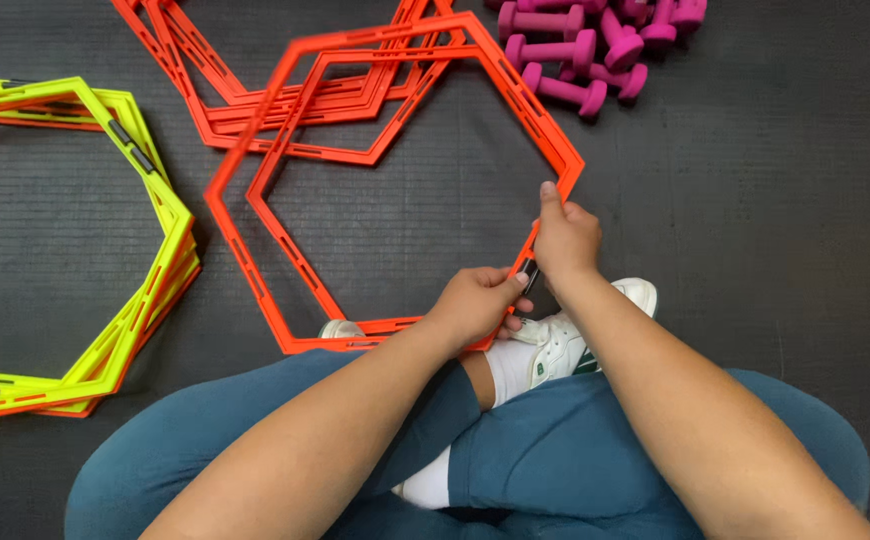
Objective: The person sits on the floor and assembles hexagonal frames by connecting orange and yellow pieces with black plastic clips. They attach the clips to the frame edges and join the pieces together, stacking completed frames as they work.
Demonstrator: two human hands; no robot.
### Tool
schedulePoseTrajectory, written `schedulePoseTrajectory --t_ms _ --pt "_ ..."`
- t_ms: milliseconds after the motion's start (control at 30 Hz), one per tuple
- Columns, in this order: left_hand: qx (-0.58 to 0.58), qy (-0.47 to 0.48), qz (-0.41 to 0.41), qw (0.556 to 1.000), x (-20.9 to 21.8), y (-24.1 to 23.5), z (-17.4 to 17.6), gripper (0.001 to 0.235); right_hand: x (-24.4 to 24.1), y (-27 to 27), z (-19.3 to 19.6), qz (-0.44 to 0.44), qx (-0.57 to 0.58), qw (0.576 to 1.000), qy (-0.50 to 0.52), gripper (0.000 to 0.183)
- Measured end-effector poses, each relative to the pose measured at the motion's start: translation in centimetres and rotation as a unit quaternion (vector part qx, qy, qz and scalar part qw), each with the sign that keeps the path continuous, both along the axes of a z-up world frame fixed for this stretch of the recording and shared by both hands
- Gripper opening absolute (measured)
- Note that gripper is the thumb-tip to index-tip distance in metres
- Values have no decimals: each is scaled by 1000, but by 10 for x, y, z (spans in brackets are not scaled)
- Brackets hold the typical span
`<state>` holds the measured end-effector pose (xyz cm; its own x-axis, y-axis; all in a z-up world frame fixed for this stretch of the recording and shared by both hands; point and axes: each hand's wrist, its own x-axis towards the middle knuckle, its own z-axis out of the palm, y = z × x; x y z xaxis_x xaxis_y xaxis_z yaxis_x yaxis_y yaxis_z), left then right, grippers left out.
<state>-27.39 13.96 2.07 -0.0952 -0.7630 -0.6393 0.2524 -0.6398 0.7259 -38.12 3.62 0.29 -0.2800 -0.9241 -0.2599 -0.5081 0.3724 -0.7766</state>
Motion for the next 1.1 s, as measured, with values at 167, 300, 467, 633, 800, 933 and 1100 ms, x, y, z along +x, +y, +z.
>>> schedulePoseTrajectory --t_ms 167,300,467,633,800,933,1100 --pt "-9 7 16 1000 0 3 13 56 -7 -10 -20 15 -60 994 -92 53" --pt "-17 -6 20 1000 4 5 38 55 -10 -14 -20 53 -118 986 -103 57" --pt "-29 -2 16 999 0 2 12 53 -14 -13 -19 67 -115 986 -98 60" --pt "-35 15 -12 999 13 -4 13 57 -7 6 -1 71 -43 991 -104 58" --pt "-15 -75 -199 977 37 -2 32 45 9 43 20 -55 115 959 -253 50" --pt "10 -81 -265 961 27 -2 -5 35 14 43 17 -80 124 959 -241 54" --pt "-50 -108 -213 970 23 -3 33 31 16 39 35 -114 120 943 -288 56"
